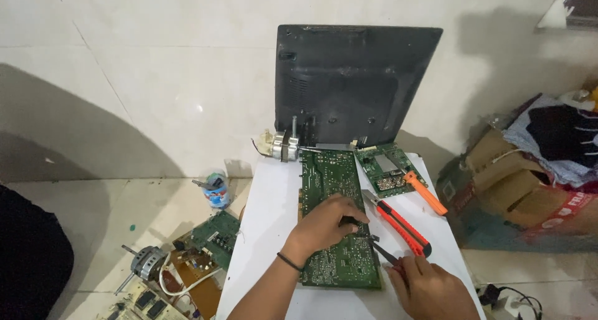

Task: Using a utility knife to scrape and remove components or traces from a printed circuit board.

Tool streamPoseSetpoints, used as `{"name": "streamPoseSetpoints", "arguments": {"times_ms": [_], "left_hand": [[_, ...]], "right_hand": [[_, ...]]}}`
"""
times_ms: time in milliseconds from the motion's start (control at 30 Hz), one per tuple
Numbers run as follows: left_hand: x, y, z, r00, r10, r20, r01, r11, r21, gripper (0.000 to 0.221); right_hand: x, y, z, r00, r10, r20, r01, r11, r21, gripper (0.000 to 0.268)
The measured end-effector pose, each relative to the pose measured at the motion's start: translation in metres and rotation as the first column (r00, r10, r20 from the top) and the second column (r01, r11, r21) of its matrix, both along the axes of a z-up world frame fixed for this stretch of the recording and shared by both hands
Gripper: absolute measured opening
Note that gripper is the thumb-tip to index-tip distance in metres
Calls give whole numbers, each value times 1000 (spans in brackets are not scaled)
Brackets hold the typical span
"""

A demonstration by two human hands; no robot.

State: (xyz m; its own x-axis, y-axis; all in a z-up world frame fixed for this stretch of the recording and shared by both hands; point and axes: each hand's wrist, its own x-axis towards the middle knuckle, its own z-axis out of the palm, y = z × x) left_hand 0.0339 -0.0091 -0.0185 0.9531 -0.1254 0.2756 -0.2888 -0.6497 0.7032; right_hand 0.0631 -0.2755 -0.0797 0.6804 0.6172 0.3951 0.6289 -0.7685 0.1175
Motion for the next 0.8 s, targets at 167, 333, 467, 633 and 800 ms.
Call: {"name": "streamPoseSetpoints", "arguments": {"times_ms": [167, 333, 467, 633, 800], "left_hand": [[-1, 0, 0, 1000, 0, 9, 0, 1000, 4, 31], [2, 1, -6, 1000, 13, 11, -13, 1000, 3, 30], [2, 2, -3, 1000, 14, -15, -14, 1000, 17, 31], [0, 1, 5, 999, 26, 26, -24, 998, -60, 25], [-4, 7, 21, 991, -134, -23, 90, 779, -620, 43]], "right_hand": [[11, -1, 32, 962, -1, -273, -2, 1000, -8, 22], [15, 2, 64, 721, -163, -674, 179, 983, -46, 29], [28, -5, 60, 369, 120, -922, 403, 873, 275, 43], [14, 4, 86, 399, 120, -909, 472, 823, 316, 36], [30, 7, 69, 307, 330, -893, 435, 785, 440, 43]]}}
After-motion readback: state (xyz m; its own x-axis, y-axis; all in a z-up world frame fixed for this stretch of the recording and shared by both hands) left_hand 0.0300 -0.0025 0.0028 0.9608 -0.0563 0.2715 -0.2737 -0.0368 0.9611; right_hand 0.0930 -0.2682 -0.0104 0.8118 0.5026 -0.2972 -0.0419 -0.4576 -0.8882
